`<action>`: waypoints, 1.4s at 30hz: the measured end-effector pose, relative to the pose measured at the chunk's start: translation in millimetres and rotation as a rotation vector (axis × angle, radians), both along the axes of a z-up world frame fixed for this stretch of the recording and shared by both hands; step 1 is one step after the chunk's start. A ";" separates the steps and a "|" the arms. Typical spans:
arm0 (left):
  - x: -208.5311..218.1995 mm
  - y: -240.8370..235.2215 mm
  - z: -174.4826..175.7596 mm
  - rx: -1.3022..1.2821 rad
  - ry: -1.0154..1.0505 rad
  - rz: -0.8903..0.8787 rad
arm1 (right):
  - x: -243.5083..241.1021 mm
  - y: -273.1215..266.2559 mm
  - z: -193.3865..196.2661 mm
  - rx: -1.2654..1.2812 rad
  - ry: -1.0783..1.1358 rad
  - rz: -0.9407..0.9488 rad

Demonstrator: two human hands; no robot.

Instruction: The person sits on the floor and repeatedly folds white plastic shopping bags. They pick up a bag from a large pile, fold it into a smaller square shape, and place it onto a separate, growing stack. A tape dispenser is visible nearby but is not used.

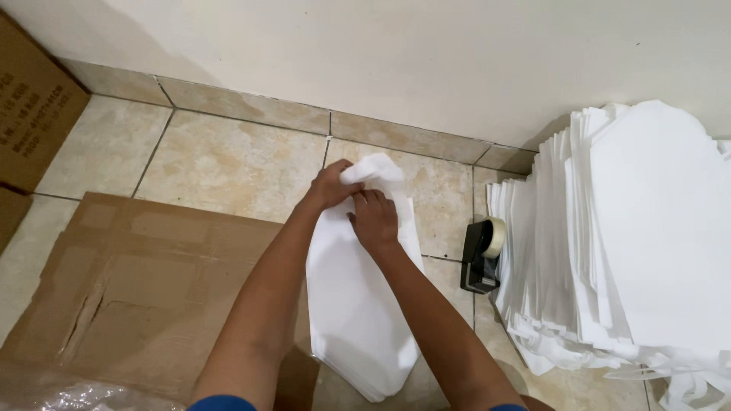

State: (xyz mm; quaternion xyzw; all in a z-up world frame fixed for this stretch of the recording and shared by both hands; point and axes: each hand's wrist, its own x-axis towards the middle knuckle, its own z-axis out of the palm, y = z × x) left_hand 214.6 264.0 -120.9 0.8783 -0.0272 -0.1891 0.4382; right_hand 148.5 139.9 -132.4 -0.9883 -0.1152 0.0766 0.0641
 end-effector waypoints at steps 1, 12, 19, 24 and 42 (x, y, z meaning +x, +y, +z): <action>-2.9 3.7 5.3 -0.118 -0.020 0.044 | -0.6 5.0 1.2 0.037 0.013 -0.053; -64.9 31.1 7.3 -0.302 -0.122 0.259 | -98.2 -79.9 42.9 0.703 0.052 -0.576; -170.3 3.0 -52.6 -0.162 0.089 0.745 | -123.4 -112.8 -29.6 0.436 0.349 -0.631; -203.3 -3.0 -52.2 -0.303 0.037 0.623 | -138.1 -104.9 -23.6 0.510 0.209 -0.542; -217.3 -1.6 -44.0 -0.093 -0.241 0.198 | -157.1 -130.0 -26.3 0.618 0.112 -0.564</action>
